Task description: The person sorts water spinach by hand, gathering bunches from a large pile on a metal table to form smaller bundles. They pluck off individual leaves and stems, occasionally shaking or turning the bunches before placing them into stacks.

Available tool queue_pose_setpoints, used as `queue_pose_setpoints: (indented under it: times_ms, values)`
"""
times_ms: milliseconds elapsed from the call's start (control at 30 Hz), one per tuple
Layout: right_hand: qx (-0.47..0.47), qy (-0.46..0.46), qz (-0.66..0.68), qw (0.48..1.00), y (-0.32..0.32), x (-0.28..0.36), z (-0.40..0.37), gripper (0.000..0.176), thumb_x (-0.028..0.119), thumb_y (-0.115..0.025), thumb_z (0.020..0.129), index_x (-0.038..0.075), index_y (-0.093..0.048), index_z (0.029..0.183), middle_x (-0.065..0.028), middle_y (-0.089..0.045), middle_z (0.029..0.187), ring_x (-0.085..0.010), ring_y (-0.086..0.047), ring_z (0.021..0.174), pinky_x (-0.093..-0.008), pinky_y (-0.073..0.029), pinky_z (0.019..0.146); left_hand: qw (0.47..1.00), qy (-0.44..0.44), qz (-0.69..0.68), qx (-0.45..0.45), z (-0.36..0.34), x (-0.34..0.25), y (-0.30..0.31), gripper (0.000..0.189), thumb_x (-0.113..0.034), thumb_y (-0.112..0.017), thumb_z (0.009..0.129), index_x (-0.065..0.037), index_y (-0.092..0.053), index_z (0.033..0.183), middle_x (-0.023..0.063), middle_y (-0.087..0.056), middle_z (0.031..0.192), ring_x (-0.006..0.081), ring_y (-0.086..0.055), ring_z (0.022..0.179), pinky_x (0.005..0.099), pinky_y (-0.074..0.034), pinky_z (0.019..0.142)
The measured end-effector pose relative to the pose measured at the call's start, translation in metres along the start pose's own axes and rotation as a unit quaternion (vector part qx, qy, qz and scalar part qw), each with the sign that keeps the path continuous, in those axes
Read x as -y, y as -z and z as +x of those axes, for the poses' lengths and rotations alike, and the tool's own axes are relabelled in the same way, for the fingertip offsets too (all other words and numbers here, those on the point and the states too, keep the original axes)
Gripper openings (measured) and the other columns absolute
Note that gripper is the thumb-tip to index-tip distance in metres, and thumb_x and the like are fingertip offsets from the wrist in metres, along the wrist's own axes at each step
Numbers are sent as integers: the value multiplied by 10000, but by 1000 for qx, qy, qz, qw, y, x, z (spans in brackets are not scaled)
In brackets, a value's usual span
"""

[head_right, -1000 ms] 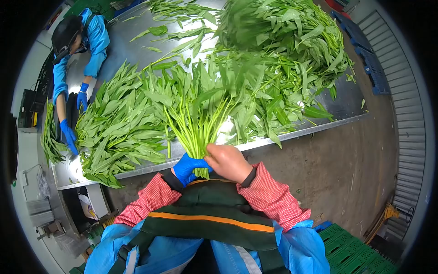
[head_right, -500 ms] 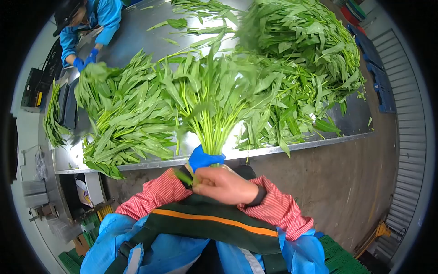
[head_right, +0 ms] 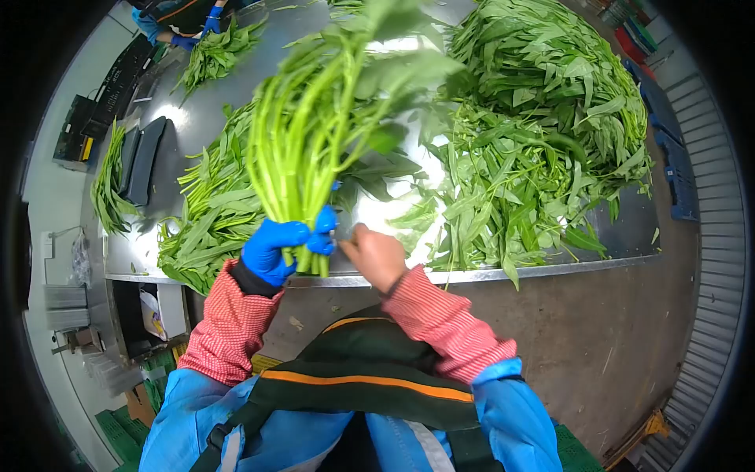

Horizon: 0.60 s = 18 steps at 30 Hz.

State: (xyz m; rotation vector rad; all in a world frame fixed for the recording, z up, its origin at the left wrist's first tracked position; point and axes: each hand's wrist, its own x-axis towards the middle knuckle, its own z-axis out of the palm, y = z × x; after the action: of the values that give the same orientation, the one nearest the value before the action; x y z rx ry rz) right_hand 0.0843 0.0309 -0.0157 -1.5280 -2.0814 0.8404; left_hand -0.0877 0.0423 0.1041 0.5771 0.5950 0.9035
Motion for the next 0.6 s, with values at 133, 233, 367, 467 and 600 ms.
queue_pose_setpoints:
  times_ms: [133,233,367,467,600]
  values:
    - [22,10,-56,998,-24,12,41,328,314,-634,811,-1,-547,844,-187,-630,673,-362,-631,635,-452,-490,564,998,-41,51,-21,-15,-30,-18,702,-121,-678,729,-9,-353,1341,84,-543,874,150,-484,650,322,-416,641]
    - [2,9,4,1000,-36,2,55,265,250,-597,821,2,-530,885,-188,-629,692,-355,-616,612,-426,-492,554,994,-57,71,-58,-23,-39,-11,694,-91,-688,715,-21,-368,1327,98,-558,894,160,-504,671,323,-433,664]
    - [85,-249,604,752,24,-11,52,127,153,-591,853,85,-500,910,16,-459,611,-68,-376,450,-237,-321,393,990,-48,67,-110,-29,-33,8,569,-67,-679,719,32,-455,1233,129,-588,937,201,-560,746,366,-474,747]
    - [-91,-120,567,810,67,-20,30,140,100,-567,893,94,-437,841,50,-407,605,-31,-333,453,-202,-251,389,990,-20,75,-115,-23,-14,22,394,-42,-653,746,89,-548,1103,170,-624,1011,252,-617,857,395,-501,815]
    - [-118,-16,333,935,74,-6,-15,147,128,-579,898,54,-461,849,-5,-446,622,-82,-446,529,-255,-362,476,985,69,76,-138,-1,28,-5,342,-23,-651,764,43,-596,1095,113,-655,971,193,-639,877,314,-517,774]
